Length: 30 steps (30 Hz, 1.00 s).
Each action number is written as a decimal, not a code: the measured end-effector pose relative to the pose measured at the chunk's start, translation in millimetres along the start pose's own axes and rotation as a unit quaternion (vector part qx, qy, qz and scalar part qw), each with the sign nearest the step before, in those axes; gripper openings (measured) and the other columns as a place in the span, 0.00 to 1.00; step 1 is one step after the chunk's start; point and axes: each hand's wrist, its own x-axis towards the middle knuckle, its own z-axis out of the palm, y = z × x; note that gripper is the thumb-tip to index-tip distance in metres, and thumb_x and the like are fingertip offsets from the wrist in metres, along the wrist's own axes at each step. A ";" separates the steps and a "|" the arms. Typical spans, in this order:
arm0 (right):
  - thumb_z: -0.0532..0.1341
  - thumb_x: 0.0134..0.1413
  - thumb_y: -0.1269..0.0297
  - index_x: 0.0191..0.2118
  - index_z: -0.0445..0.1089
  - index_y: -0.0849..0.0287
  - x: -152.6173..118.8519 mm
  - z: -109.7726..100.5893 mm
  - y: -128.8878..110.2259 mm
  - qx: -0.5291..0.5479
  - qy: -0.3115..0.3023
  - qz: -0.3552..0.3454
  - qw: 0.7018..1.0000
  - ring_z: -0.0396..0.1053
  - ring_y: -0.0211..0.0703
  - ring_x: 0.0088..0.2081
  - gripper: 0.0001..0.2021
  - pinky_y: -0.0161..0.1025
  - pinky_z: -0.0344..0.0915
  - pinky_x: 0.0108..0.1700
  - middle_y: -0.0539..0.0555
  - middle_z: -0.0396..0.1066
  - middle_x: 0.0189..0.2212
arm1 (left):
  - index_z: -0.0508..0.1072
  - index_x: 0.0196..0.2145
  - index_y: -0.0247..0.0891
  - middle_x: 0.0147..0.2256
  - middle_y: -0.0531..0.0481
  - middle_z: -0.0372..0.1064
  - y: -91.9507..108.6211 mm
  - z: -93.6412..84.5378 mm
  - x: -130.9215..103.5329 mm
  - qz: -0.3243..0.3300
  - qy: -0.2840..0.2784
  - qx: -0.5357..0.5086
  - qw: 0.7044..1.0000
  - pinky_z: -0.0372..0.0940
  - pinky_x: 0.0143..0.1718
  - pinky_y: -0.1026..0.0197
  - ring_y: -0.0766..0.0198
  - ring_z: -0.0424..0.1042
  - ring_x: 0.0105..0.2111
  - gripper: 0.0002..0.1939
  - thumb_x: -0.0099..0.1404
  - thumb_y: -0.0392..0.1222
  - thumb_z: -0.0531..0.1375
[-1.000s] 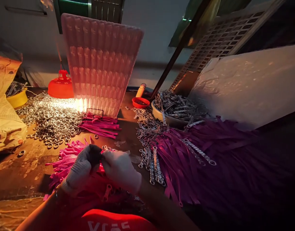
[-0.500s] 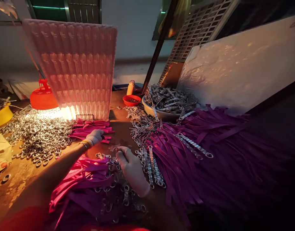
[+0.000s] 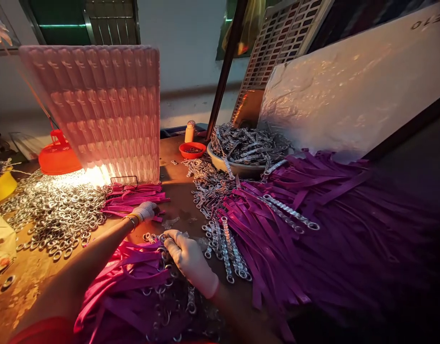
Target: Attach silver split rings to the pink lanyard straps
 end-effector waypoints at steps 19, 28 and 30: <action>0.54 0.65 0.66 0.49 0.73 0.55 18.9 -16.9 -10.9 -0.067 0.044 -0.079 0.994 0.75 0.44 0.45 0.13 0.38 0.67 0.48 0.54 0.78 0.44 | 0.70 0.37 0.34 0.23 0.52 0.64 48.9 -45.6 -116.9 0.029 0.044 -0.368 0.928 0.52 0.17 0.67 0.72 0.56 0.16 0.22 0.63 0.58 0.55; 0.52 0.64 0.70 0.48 0.69 0.61 17.0 9.0 -49.9 -0.371 -0.061 -0.214 0.901 0.73 0.45 0.35 0.12 0.38 0.62 0.35 0.57 0.76 0.35 | 0.65 0.27 0.39 0.18 0.60 0.54 59.2 -18.4 -207.7 -0.031 0.096 -0.491 0.866 0.49 0.15 0.69 0.73 0.51 0.14 0.05 0.54 0.42 0.57; 0.52 0.64 0.69 0.48 0.67 0.62 16.4 9.8 -50.6 -0.391 -0.074 -0.254 0.882 0.72 0.45 0.34 0.11 0.39 0.61 0.33 0.57 0.75 0.35 | 0.69 0.27 0.38 0.18 0.57 0.60 57.8 -18.2 -209.6 -0.032 0.117 -0.396 0.910 0.53 0.17 0.68 0.70 0.56 0.17 0.04 0.53 0.40 0.57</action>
